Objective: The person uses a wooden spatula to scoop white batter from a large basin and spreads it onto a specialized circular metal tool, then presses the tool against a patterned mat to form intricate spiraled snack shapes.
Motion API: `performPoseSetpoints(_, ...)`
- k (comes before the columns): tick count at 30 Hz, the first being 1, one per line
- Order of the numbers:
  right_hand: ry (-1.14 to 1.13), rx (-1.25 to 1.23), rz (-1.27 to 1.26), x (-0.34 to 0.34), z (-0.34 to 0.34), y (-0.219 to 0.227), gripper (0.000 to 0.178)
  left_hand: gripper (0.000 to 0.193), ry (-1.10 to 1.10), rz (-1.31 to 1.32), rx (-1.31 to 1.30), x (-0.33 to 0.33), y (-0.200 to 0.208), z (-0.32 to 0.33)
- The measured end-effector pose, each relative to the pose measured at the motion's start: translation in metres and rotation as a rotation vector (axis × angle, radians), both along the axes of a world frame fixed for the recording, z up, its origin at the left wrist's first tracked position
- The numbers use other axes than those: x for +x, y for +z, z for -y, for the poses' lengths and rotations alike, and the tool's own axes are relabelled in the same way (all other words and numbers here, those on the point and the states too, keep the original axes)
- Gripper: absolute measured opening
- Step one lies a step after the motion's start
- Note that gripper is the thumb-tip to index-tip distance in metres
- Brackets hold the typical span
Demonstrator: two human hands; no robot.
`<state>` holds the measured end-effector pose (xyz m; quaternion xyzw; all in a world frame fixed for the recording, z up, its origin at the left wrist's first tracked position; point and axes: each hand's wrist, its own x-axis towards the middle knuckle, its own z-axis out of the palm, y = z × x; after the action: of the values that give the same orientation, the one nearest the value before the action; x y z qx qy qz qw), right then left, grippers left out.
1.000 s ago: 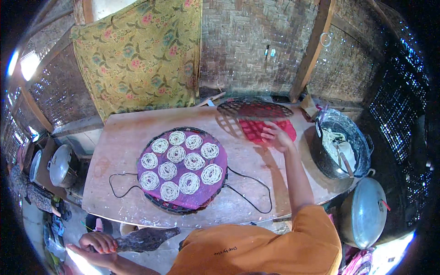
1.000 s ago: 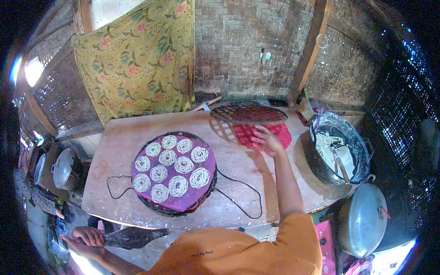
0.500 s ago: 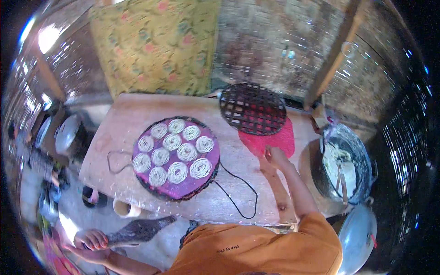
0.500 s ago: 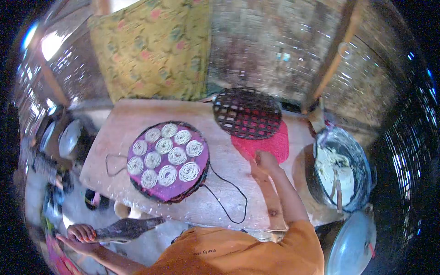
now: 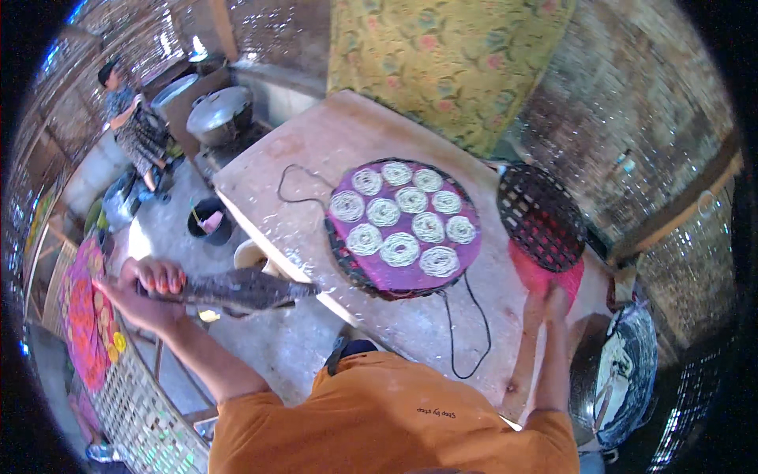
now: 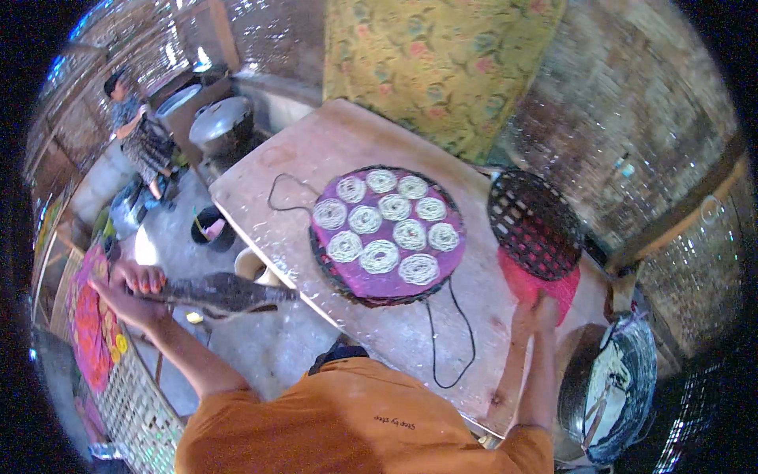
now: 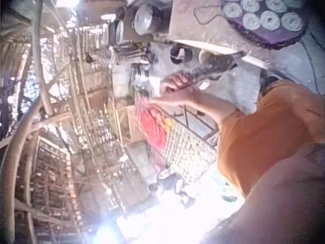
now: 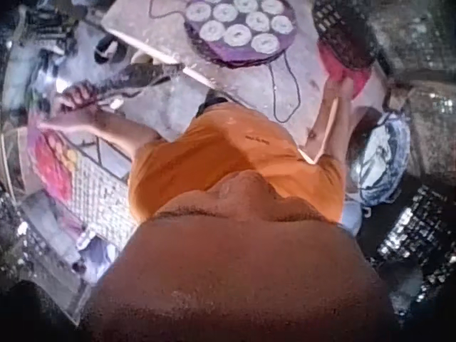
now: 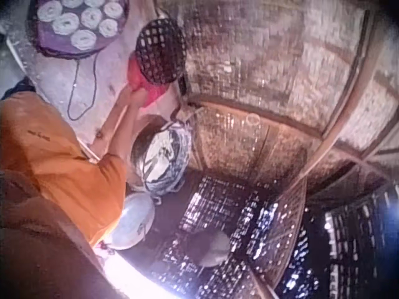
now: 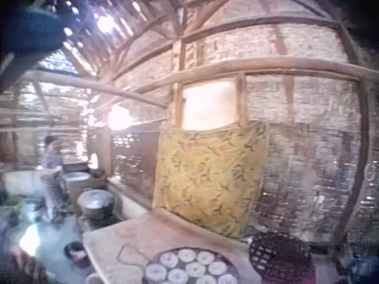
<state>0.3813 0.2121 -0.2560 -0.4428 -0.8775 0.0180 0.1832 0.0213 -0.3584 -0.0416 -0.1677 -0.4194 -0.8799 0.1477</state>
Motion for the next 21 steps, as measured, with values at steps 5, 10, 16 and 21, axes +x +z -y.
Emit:
performPoseSetpoints(5, -0.064, 0.405, 0.037, 0.001, 0.023, 0.152, 0.02, 0.077, -0.018, -0.154, -0.129, -0.054, 0.018, -0.01)
performPoseSetpoints(10, 0.26, 0.259, -0.141, -0.086, 0.092, 0.296, 0.024, 0.08, 0.079, -0.049, -0.376, -0.128, 0.001, -0.042)
performPoseSetpoints(16, 0.424, 0.111, -0.181, -0.22, 0.145, 0.347, 0.023, 0.068, 0.141, -0.222, -0.616, -0.194, -0.035, -0.08)
performPoseSetpoints(21, 0.226, -0.287, -0.6, -0.226, 0.084, 0.302, 0.027, 0.056, 0.013, -0.171, -0.566, -0.214, -0.039, -0.073)
